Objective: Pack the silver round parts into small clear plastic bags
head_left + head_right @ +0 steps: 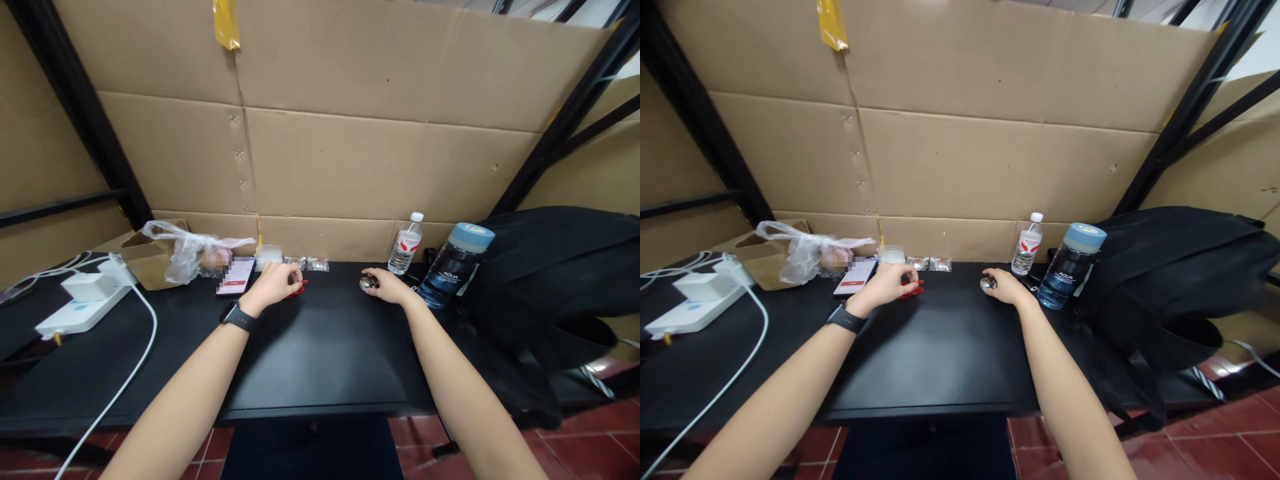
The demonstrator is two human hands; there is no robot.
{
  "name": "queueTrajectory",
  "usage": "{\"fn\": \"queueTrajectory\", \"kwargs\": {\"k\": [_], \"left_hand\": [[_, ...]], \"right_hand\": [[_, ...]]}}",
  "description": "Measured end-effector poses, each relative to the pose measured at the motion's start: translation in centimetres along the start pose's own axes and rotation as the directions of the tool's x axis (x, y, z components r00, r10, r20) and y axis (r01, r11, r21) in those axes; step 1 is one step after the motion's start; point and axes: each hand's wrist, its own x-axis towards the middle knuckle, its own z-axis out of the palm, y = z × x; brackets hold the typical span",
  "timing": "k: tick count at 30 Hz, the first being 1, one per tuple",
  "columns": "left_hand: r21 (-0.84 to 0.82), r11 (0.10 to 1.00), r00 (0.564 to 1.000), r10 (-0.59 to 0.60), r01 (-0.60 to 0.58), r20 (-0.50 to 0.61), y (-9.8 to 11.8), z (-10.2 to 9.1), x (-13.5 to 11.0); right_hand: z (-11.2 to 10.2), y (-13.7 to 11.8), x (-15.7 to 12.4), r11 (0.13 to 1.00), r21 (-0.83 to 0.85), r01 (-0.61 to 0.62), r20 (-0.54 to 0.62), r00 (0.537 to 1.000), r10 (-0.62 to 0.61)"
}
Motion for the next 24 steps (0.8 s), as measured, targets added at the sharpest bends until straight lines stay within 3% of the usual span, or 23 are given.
{"fn": "queueTrajectory", "kwargs": {"k": [10,15,24], "left_hand": [[0.057,0.998,0.977,-0.013,0.026,-0.215,2.2,1.2,0.0],[0.091,0.996,0.973,0.007,0.015,-0.230,3.0,1.3,-0.1],[0.143,0.989,0.965,0.069,-0.033,-0.251,3.2,2.9,-0.2]], "right_hand": [[-0.4,0.1,-0.1,0.997,0.082,0.002,-0.013,1.000,-0.001],[-0.5,0.0,-0.2,0.998,0.063,0.008,-0.050,0.999,-0.004],[-0.3,-0.2,-0.4,0.998,0.066,0.004,-0.011,1.000,-0.003]]}}
